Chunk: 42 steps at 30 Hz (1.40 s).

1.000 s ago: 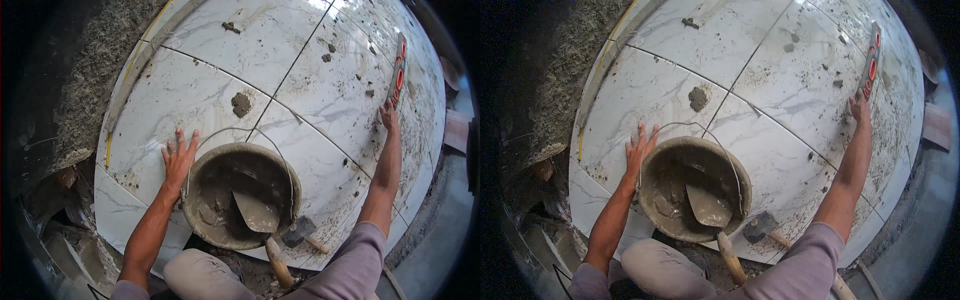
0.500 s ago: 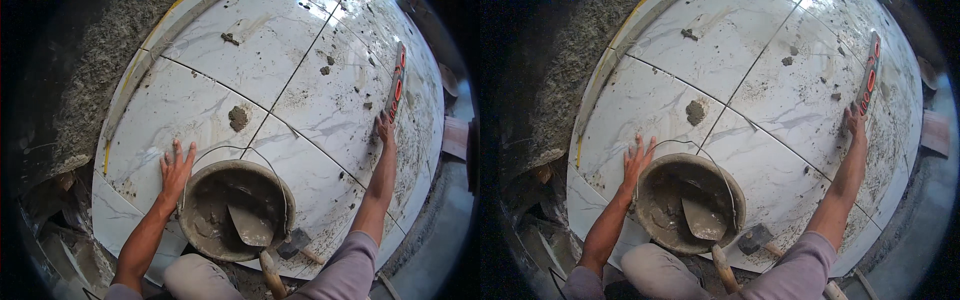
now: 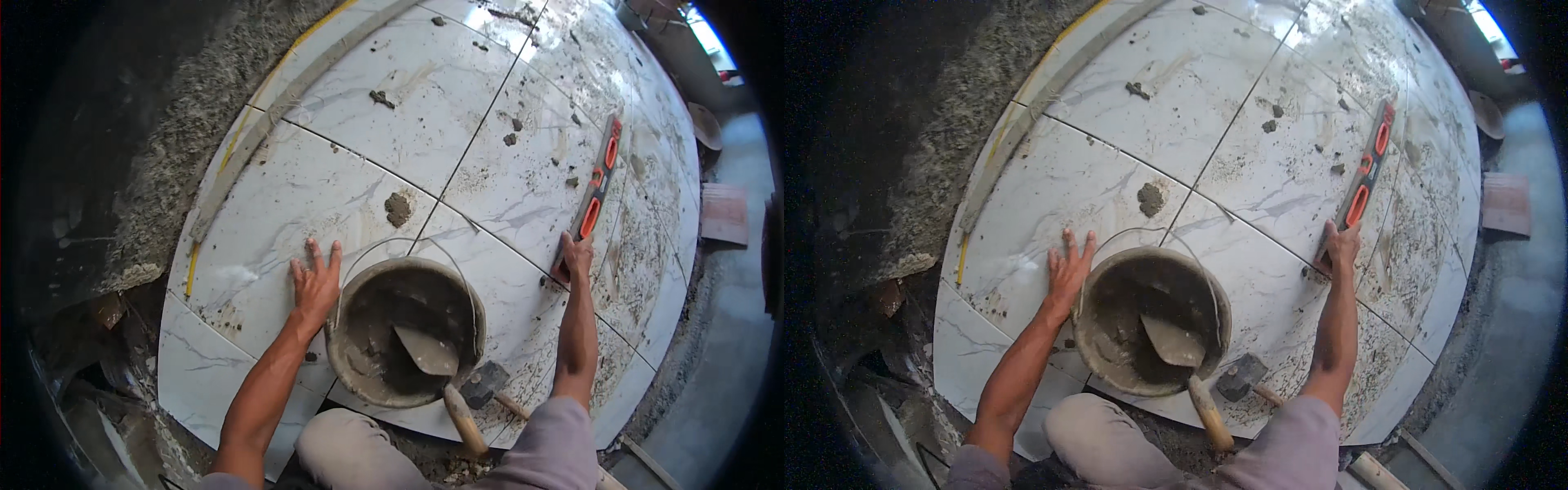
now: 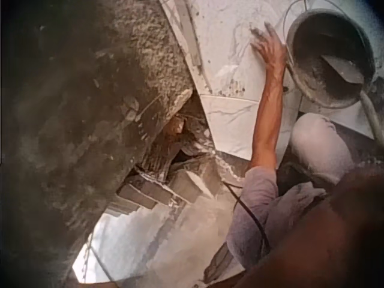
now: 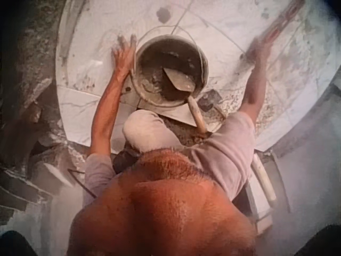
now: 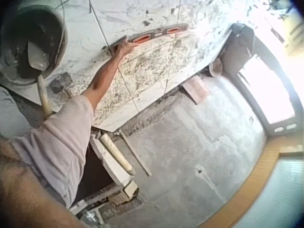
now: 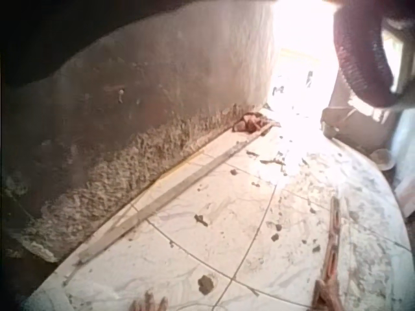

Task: The person applies mortar to a tile using a trowel, places the tile onto the floor, and uses a mallet and a level to align it with adjacent tiles.

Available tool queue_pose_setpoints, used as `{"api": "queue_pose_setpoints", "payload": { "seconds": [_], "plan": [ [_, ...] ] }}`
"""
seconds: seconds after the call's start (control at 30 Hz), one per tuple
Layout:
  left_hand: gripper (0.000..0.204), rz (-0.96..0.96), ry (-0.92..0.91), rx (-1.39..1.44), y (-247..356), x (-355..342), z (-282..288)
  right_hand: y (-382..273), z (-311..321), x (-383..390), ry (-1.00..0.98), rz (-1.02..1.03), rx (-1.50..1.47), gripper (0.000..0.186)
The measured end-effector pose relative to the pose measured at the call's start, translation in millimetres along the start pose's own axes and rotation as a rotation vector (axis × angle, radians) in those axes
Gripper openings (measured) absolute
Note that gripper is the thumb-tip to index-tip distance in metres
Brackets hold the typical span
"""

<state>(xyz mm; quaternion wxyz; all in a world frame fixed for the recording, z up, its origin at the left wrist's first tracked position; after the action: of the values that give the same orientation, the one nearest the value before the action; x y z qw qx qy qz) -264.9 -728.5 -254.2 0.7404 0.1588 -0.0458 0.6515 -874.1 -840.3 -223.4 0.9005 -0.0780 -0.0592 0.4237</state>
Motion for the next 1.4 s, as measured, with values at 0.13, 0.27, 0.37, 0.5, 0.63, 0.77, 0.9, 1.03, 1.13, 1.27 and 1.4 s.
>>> {"api": "queue_pose_setpoints", "payload": {
  "seconds": [0.13,0.27,0.37,0.5,0.63,0.77,0.9,1.03,1.13,1.27,1.4],
  "plan": [
    [0.073,0.057,-0.039,-0.092,-15.4,-0.2,-3.4,-18.7,31.0,4.4,0.014,-0.054,-0.3,0.089],
    [0.088,0.032,-0.265,0.075,-36.4,22.6,29.4,-64.8,103.9,80.3,-0.24,0.049,-0.927,0.088],
    [0.089,0.007,-0.104,0.633,-79.3,41.7,6.5,-54.8,174.7,167.5,-0.151,0.148,-0.858,0.084],
    [0.086,0.045,0.356,1.454,-119.4,122.2,85.8,-98.7,235.0,321.2,-0.082,0.509,-0.735,0.083],
    [0.09,-0.271,0.426,1.807,-74.6,213.7,220.0,-141.4,281.3,443.2,0.236,1.012,-0.359,0.082],
    [0.089,-0.441,0.806,2.031,-81.8,328.8,295.5,-198.7,258.2,569.4,0.02,1.333,-0.539,0.082],
    [0.069,-0.076,1.39,2.028,-138.8,453.0,270.1,-229.8,231.7,689.0,-0.16,1.633,-0.471,0.086],
    [0.069,-0.102,1.674,2.03,-189.5,559.5,241.6,-255.2,222.2,777.6,-0.384,1.93,-0.415,0.092],
    [0.066,-0.142,1.765,1.865,-195.0,632.2,257.5,-311.7,274.1,847.8,-0.37,2.111,-0.574,0.086],
    [0.057,-0.174,1.849,1.7,-204.6,692.0,246.0,-356.9,409.7,992.0,-0.352,2.3,-1.125,0.076],
    [0.06,-0.026,1.872,1.501,-198.7,714.1,226.3,-375.8,524.0,1091.5,-0.466,2.333,-1.44,0.059]
  ]
}}
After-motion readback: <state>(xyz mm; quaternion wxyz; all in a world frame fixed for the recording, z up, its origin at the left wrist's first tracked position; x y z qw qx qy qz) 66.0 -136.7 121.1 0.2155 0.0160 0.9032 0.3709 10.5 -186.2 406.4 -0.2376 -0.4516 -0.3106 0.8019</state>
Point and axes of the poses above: each hand's wrist, its own x-axis away from the middle knuckle, its own z-axis out of the back of the hand, y = z × x, the point moved 8 cm from there along -x, towards the middle knuckle, and after that the axes turned 3 degrees about -z, right-handed, at the moved point
